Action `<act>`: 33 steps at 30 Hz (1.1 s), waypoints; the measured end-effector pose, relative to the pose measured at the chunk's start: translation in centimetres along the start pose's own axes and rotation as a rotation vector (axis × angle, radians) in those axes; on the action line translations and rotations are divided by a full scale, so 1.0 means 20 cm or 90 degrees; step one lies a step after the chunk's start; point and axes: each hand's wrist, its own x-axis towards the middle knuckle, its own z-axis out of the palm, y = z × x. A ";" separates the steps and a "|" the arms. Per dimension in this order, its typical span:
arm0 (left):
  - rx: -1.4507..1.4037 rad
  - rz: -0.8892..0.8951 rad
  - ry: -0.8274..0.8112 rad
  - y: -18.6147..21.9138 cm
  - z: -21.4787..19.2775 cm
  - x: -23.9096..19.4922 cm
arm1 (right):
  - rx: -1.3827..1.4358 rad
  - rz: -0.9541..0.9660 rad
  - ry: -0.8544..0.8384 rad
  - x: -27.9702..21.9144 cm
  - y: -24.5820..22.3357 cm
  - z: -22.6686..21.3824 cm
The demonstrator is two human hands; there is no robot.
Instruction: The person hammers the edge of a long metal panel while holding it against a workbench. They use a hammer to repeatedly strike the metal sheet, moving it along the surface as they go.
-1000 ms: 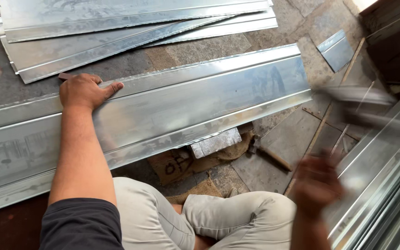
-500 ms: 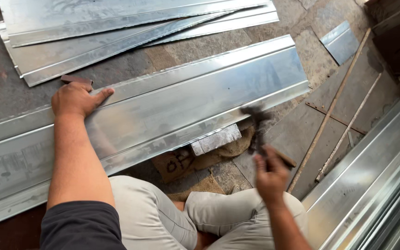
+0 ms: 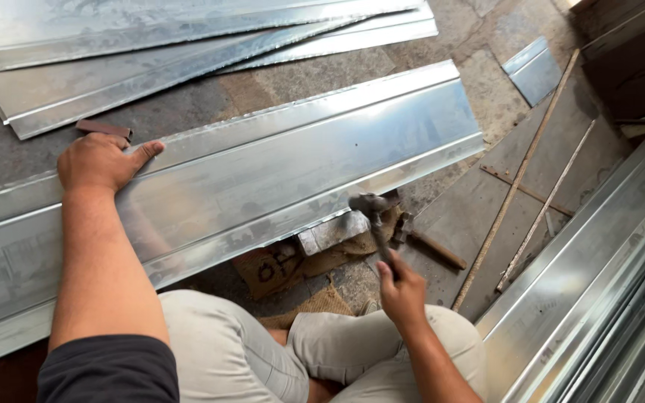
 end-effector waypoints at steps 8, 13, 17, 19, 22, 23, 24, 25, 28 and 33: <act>-0.032 -0.050 -0.078 0.36 -0.07 -0.01 | 0.458 -0.397 0.194 0.03 -0.27 -0.52; -0.065 0.003 -0.070 0.63 -0.04 0.01 | 0.472 -0.580 0.353 -0.04 -0.52 -0.99; -0.069 0.013 -0.095 0.66 -0.01 0.02 | 0.522 -0.646 0.269 -0.03 -0.34 -0.68; -0.063 -0.001 -0.127 0.68 -0.02 0.01 | 0.473 -0.605 0.181 0.02 -0.22 -0.29; -0.072 -0.011 -0.113 0.66 -0.03 0.01 | 0.003 -0.272 -0.038 -0.02 -0.17 0.10; -0.077 -0.012 -0.119 0.66 -0.03 0.01 | -0.093 -0.161 -0.110 -0.03 -0.18 0.12; -0.082 -0.014 -0.125 0.65 -0.02 0.01 | -0.149 -0.079 -0.156 -0.06 -0.20 0.11; -0.073 -0.001 -0.088 0.64 -0.02 0.02 | -0.126 -0.044 -0.132 -0.05 -0.24 0.08; -0.063 0.016 -0.034 0.60 0.01 -0.01 | 0.148 -0.049 -0.053 -0.04 -0.31 -0.07; -0.076 0.006 -0.050 0.55 -0.02 0.02 | 0.640 -0.502 0.097 0.00 -0.36 -0.64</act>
